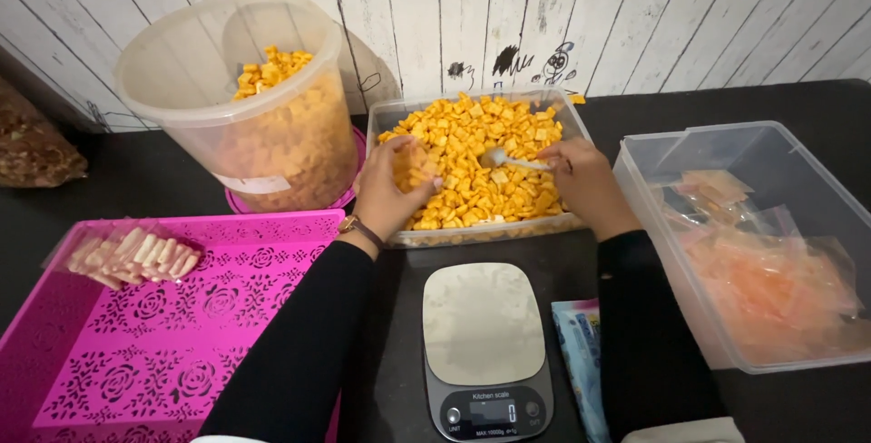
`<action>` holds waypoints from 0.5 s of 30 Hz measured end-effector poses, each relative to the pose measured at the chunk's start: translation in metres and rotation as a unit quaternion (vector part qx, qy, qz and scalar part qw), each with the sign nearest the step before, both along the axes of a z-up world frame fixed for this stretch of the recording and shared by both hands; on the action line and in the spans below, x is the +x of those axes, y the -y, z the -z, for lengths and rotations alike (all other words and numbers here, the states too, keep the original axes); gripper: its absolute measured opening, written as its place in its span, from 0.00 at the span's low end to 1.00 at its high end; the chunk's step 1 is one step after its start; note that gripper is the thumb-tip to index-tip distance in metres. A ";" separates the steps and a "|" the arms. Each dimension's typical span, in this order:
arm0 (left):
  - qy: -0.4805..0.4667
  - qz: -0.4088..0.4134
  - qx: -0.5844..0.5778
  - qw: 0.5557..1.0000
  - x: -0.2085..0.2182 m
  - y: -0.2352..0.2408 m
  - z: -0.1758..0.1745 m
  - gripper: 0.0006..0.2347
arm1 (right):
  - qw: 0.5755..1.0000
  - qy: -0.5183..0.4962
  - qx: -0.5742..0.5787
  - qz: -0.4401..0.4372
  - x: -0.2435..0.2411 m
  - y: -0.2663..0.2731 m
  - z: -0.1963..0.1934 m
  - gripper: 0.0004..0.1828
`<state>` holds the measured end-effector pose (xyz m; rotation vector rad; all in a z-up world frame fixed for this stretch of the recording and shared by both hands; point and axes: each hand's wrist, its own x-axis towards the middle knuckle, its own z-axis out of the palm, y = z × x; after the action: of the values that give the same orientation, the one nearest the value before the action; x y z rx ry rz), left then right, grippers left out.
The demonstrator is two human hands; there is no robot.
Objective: Filling small plastic bags with snacks using a spoon and weighing them on a digital scale.
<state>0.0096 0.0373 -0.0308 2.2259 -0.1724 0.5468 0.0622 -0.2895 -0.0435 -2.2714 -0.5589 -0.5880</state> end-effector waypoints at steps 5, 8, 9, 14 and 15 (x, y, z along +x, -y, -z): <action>0.011 -0.032 -0.043 0.999 0.005 -0.003 0.001 0.31 | 0.993 -0.012 0.088 -0.079 -0.022 -0.016 -0.030 0.14; 0.042 -0.033 -0.085 0.995 0.006 -0.003 0.002 0.30 | 0.981 -0.048 0.110 -0.153 -0.037 -0.024 -0.048 0.12; 0.060 -0.031 -0.101 0.993 0.007 -0.003 0.003 0.29 | 0.971 -0.052 0.109 -0.205 -0.043 -0.027 -0.054 0.12; 0.057 -0.022 -0.109 0.992 0.007 -0.005 0.004 0.31 | 0.944 -0.109 0.114 -0.290 -0.032 -0.027 -0.035 0.06; 0.057 -0.020 -0.106 0.993 0.006 -0.004 0.004 0.30 | 0.949 -0.118 0.092 -0.278 -0.029 -0.025 -0.032 0.06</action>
<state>0.0159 0.0416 -0.0345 1.9964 -0.1221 0.6823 0.0328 -0.2644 -0.0118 -1.8527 -0.9335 -0.0800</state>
